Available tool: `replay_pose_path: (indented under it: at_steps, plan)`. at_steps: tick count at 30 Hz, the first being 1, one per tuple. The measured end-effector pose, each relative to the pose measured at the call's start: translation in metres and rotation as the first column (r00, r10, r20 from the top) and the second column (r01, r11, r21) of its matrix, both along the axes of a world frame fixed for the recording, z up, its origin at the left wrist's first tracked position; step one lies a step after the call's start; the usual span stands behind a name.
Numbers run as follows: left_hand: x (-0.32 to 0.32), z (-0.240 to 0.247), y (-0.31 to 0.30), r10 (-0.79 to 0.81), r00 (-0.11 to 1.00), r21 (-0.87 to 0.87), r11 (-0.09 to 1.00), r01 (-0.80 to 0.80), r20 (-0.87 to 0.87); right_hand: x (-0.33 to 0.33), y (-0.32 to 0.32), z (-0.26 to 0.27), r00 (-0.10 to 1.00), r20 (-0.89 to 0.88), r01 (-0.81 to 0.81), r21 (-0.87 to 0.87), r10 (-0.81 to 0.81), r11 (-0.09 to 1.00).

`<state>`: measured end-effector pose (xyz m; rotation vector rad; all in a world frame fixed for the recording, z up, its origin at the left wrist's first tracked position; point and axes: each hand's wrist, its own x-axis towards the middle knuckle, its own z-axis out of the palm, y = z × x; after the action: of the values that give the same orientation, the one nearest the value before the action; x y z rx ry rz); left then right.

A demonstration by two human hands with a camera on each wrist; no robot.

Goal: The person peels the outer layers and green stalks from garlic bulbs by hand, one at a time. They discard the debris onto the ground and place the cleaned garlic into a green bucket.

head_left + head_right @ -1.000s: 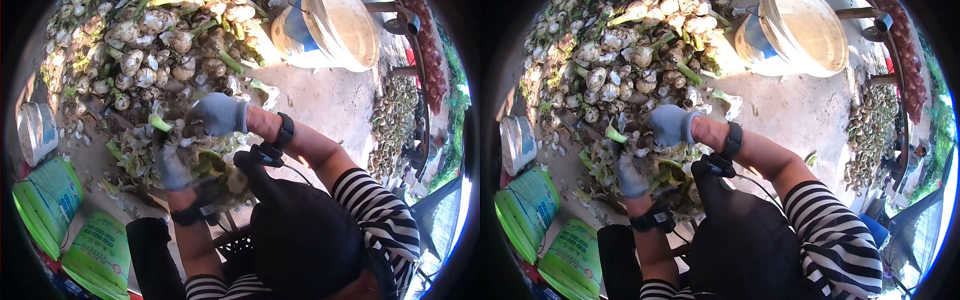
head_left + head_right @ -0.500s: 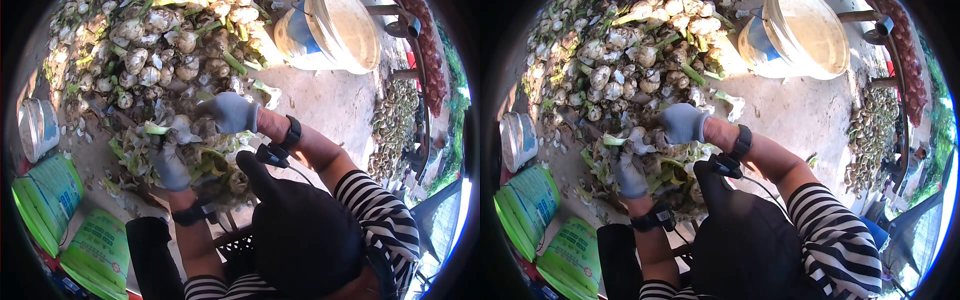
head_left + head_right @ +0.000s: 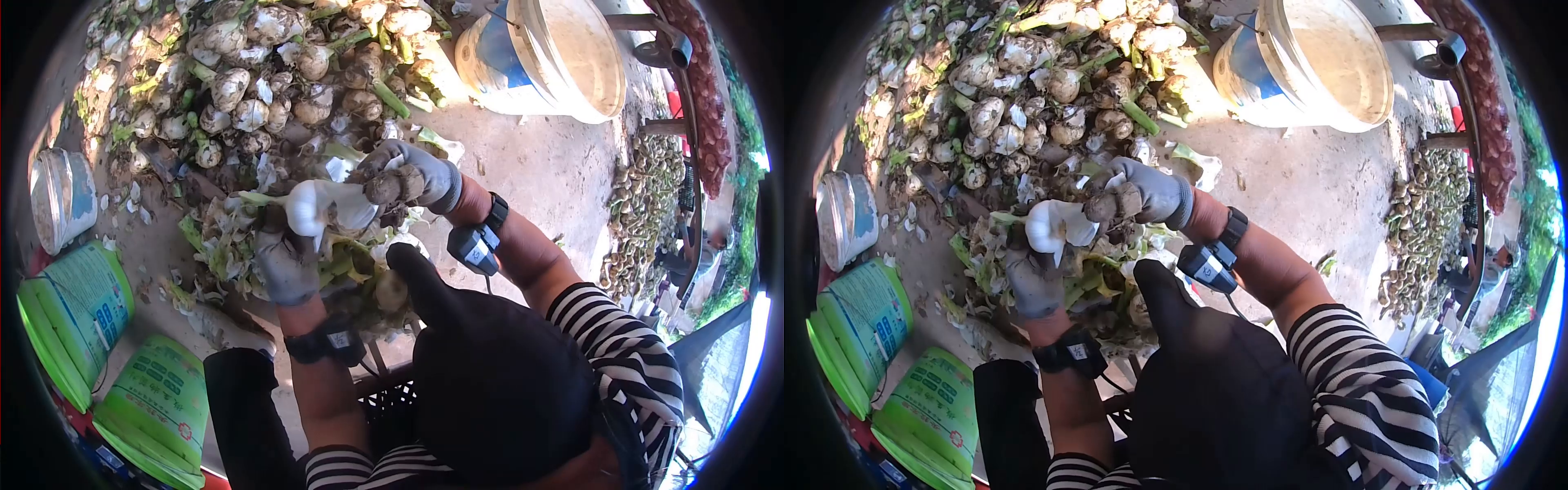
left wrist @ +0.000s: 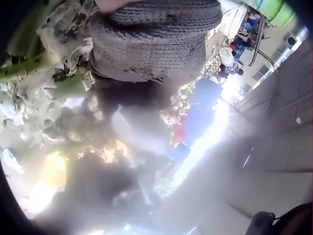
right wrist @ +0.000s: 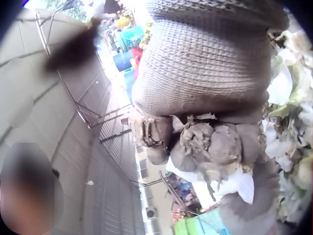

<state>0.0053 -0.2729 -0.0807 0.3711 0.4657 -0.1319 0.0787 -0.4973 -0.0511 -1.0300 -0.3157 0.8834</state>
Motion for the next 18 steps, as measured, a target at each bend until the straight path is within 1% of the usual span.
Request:
replay_pose_path:
  at_steps: [1, 2, 3, 4, 5, 6, 7, 8, 9, 10, 11, 12, 13, 14, 15, 16, 17, 18]
  plan:
    - [0.009, 0.009, 0.000, -0.044, 0.999, 0.016, 0.999, 0.044, 0.008, -0.007, -0.005, -0.003, 0.972, 0.157, 0.180, 0.000, -0.177, 0.984]
    - [0.011, 0.006, 0.004, -0.044, 0.999, 0.018, 0.999, 0.044, 0.008, -0.012, -0.012, -0.004, 0.887, 0.308, 0.352, 0.028, -0.343, 0.936]
    - [0.014, 0.004, 0.008, 0.012, 0.999, 0.167, 0.986, -0.006, -0.036, -0.014, -0.024, 0.001, 0.897, 0.325, 0.362, -0.153, -0.299, 0.920]
    - [0.017, 0.005, 0.010, 0.077, 0.995, 0.314, 0.948, -0.052, -0.068, -0.005, -0.022, -0.002, 0.937, 0.157, 0.330, -0.096, -0.313, 0.939]
    - [0.017, 0.008, 0.012, 0.087, 0.989, 0.337, 0.941, -0.040, -0.123, 0.009, -0.027, -0.003, 0.987, 0.130, 0.104, -0.077, -0.094, 0.992]
    - [0.015, 0.007, 0.011, 0.076, 0.989, 0.337, 0.941, -0.029, -0.126, 0.020, -0.023, 0.007, 0.987, 0.104, -0.121, -0.054, 0.126, 0.991]
    - [0.013, 0.004, 0.009, 0.069, 0.993, 0.237, 0.970, -0.045, -0.095, 0.017, -0.004, 0.004, 0.992, 0.087, -0.065, -0.237, 0.088, 0.969]
    - [0.012, 0.002, 0.007, 0.069, 0.996, 0.135, 0.989, -0.061, -0.062, 0.017, 0.007, -0.007, 0.932, 0.352, 0.013, -0.262, 0.083, 0.965]
    - [0.010, 0.003, 0.003, 0.015, 0.996, 0.047, 0.999, -0.020, 0.093, 0.017, 0.016, -0.015, 0.844, 0.530, 0.094, -0.303, 0.085, 0.948]
    - [0.012, -0.001, -0.001, 0.015, 0.995, 0.048, 0.999, -0.019, 0.096, 0.020, 0.027, -0.006, 0.722, 0.685, 0.180, -0.325, 0.100, 0.928]
    - [0.013, -0.009, -0.005, 0.004, 1.000, 0.099, 0.995, -0.006, 0.019, 0.020, 0.033, 0.006, 0.901, 0.339, -0.057, -0.525, 0.270, 0.849]
    - [0.016, -0.009, -0.009, -0.002, 0.998, 0.149, 0.989, 0.012, -0.061, 0.020, 0.032, 0.008, 0.902, 0.336, -0.061, -0.524, 0.271, 0.850]
    - [0.020, -0.007, -0.009, -0.050, 0.997, 0.185, 0.981, 0.059, -0.053, 0.018, 0.030, 0.009, 0.900, 0.341, -0.075, -0.493, 0.272, 0.867]
    - [0.021, -0.001, -0.009, -0.045, 0.997, 0.190, 0.980, 0.054, -0.056, 0.018, 0.031, 0.009, 0.896, 0.349, -0.091, -0.460, 0.274, 0.883]
    - [0.026, 0.016, -0.014, 0.056, 0.977, 0.260, 0.965, 0.000, -0.206, 0.015, 0.034, 0.002, 0.944, 0.325, 0.012, -0.207, 0.057, 0.978]
    - [0.029, 0.025, -0.017, 0.159, 0.927, 0.334, 0.942, -0.040, -0.339, 0.014, 0.036, -0.003, 0.958, 0.244, 0.145, 0.048, -0.153, 0.988]
    - [0.027, -0.003, -0.002, 0.160, 0.943, 0.224, 0.970, -0.096, -0.292, 0.017, 0.032, -0.007, 0.975, 0.204, 0.117, -0.120, -0.091, 0.986]
    - [0.025, -0.001, -0.003, 0.140, 0.957, 0.361, 0.932, -0.039, -0.256, 0.024, 0.026, -0.001, 0.988, 0.147, 0.080, -0.287, -0.038, 0.955]
